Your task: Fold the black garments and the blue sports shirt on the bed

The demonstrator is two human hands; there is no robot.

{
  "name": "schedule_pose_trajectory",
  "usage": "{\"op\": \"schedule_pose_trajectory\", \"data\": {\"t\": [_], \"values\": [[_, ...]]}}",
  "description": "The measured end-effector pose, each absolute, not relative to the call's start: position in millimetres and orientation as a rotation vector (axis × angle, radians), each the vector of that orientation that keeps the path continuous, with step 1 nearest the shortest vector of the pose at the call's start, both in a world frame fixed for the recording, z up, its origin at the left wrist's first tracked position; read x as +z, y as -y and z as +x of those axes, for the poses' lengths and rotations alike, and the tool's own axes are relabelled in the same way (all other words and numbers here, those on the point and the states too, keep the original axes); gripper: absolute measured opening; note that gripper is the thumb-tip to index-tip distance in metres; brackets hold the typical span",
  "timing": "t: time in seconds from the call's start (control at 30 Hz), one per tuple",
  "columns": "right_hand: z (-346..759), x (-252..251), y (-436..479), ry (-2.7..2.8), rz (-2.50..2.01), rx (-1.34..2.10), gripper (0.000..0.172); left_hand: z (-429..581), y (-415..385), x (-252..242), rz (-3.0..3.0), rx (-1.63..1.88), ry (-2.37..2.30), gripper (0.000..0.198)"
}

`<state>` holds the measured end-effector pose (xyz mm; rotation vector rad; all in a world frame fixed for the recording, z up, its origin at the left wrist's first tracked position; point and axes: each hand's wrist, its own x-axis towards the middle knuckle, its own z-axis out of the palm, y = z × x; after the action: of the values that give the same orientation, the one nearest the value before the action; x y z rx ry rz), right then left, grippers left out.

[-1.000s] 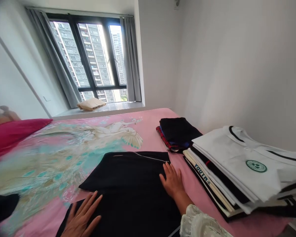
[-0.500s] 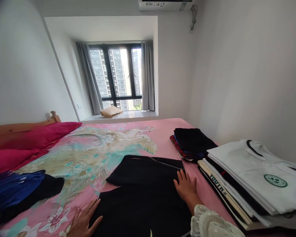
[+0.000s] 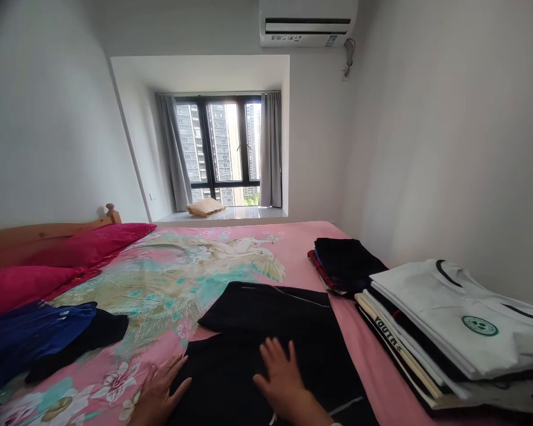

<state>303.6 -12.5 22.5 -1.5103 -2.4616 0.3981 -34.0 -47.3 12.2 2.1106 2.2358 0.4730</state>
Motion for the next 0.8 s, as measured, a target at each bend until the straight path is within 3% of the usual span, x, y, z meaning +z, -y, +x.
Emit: {"op": "schedule_pose_trajectory", "data": {"t": [0.2, 0.47, 0.8], "values": [[438, -5, -15, 2.067, -2.193, 0.225, 0.071, -33, 45, 10, 2.121, 0.481, -2.237, 0.055], [447, -23, -10, 1.967, -2.184, 0.134, 0.073, -34, 46, 9, 2.155, 0.437, -2.258, 0.059], [445, -23, -8, 1.951, -2.210, 0.044, 0.067, -33, 56, 7, 1.968, 0.658, -2.249, 0.058]]}}
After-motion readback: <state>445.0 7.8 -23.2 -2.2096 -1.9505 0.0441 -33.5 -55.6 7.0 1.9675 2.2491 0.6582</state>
